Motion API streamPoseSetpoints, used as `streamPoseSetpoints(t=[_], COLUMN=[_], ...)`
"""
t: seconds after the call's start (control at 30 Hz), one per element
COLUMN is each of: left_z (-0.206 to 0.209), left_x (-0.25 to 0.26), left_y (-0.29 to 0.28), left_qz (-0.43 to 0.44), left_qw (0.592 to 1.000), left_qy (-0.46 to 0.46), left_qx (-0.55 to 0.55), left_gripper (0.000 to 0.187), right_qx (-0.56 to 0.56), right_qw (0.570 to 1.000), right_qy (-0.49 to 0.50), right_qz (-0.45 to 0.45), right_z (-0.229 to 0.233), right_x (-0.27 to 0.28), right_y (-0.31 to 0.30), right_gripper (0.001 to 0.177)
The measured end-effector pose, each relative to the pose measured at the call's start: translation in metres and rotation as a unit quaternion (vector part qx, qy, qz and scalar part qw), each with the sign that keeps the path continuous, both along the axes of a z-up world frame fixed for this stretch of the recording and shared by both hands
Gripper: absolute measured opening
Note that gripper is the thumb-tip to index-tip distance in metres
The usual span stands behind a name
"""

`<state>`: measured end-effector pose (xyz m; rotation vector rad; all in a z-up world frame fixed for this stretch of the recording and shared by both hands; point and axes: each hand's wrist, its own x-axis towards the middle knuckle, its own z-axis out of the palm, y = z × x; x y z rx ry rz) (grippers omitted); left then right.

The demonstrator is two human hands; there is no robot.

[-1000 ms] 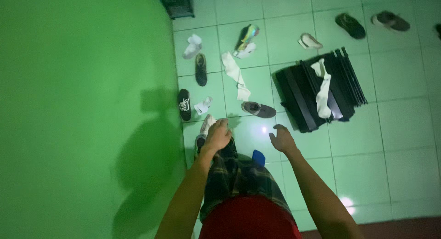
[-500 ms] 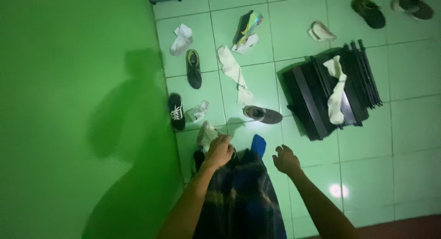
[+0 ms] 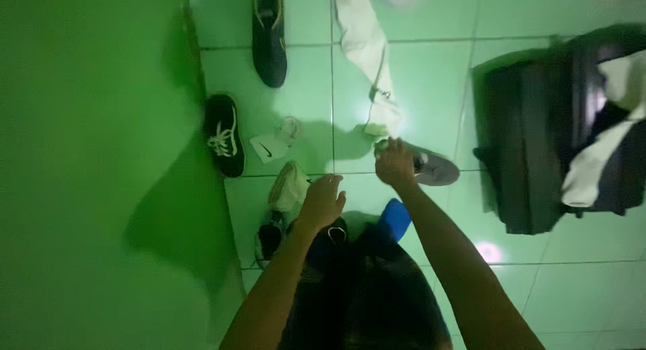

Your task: The person picks up scattered socks from the floor, holds them up, and then sits down to fold a pair of white socks by hand.

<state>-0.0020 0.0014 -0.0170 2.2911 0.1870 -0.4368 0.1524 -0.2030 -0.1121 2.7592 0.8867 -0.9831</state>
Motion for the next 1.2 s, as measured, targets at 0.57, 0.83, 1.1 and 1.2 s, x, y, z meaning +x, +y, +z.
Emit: streamPoseSetpoints(t=[0.57, 0.83, 1.1, 1.2], left_z=[-0.010, 0.107, 0.336, 0.441], left_x=[-0.027, -0.027, 0.004, 0.007], left_y=[-0.003, 0.009, 0.010, -0.009], left_qz=[0.090, 0.110, 0.183, 0.082], left_qw=[0.989, 0.993, 0.966, 0.987], left_qy=[0.116, 0.021, 0.055, -0.045], left_qx=[-0.036, -0.043, -0.175, -0.129], left_gripper=[0.040, 0.042, 0.059, 0.086], right_qx=[0.124, 0.392, 0.286, 0.416], right_qw=[0.991, 0.902, 0.809, 0.773], right_qy=[-0.038, -0.088, 0.109, 0.116], right_qz=[-0.037, -0.157, -0.502, -0.465], right_z=[-0.052, 0.229, 0.558, 0.646], right_x=[0.010, 0.024, -0.019, -0.053], right_y=[0.003, 0.019, -0.019, -0.035], right_gripper=[0.050, 0.039, 0.034, 0.036])
